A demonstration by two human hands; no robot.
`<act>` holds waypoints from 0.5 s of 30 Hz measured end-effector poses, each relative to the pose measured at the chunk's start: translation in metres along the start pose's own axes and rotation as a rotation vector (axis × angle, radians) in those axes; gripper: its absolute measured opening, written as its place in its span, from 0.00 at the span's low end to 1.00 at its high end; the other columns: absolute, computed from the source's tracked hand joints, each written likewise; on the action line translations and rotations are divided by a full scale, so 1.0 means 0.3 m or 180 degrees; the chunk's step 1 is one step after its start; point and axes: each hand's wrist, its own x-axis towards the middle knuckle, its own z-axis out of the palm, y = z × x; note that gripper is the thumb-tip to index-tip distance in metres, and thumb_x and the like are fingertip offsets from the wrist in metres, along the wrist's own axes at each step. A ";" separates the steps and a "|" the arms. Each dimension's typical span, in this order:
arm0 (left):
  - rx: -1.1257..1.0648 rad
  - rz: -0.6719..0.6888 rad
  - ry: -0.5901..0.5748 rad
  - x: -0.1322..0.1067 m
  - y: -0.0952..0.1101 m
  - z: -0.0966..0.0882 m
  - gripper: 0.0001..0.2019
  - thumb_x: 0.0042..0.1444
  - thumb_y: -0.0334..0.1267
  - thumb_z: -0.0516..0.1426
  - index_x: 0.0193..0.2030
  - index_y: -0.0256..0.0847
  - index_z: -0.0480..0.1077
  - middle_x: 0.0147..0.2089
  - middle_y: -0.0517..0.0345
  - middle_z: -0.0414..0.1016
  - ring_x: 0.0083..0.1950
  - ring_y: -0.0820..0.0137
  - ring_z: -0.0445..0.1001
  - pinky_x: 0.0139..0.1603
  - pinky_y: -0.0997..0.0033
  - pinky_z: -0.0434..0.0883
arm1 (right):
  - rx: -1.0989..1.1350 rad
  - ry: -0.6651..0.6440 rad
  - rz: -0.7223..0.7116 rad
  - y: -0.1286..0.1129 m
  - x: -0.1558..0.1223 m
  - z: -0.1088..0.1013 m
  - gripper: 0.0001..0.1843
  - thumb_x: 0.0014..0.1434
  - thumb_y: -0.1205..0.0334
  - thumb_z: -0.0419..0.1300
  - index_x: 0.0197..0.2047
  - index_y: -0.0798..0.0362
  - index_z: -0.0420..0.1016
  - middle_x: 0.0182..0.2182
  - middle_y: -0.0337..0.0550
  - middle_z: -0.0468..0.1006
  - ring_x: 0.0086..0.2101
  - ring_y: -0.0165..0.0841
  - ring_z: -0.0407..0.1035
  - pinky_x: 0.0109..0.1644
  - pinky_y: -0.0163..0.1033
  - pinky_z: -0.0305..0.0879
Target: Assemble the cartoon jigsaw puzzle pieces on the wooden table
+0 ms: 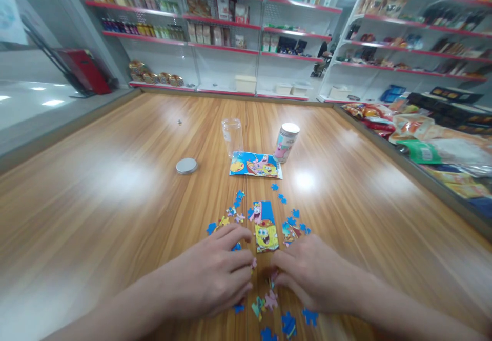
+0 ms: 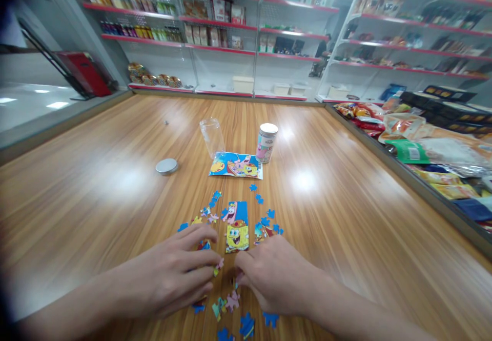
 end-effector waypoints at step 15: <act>-0.0268 -0.0396 0.0546 -0.023 -0.072 0.006 0.05 0.63 0.27 0.56 0.40 0.37 0.72 0.38 0.55 0.75 0.45 0.66 0.69 0.60 0.54 0.68 | 0.0317 0.0355 -0.0320 0.060 0.050 -0.033 0.06 0.65 0.59 0.58 0.42 0.50 0.74 0.39 0.41 0.75 0.35 0.31 0.68 0.35 0.38 0.59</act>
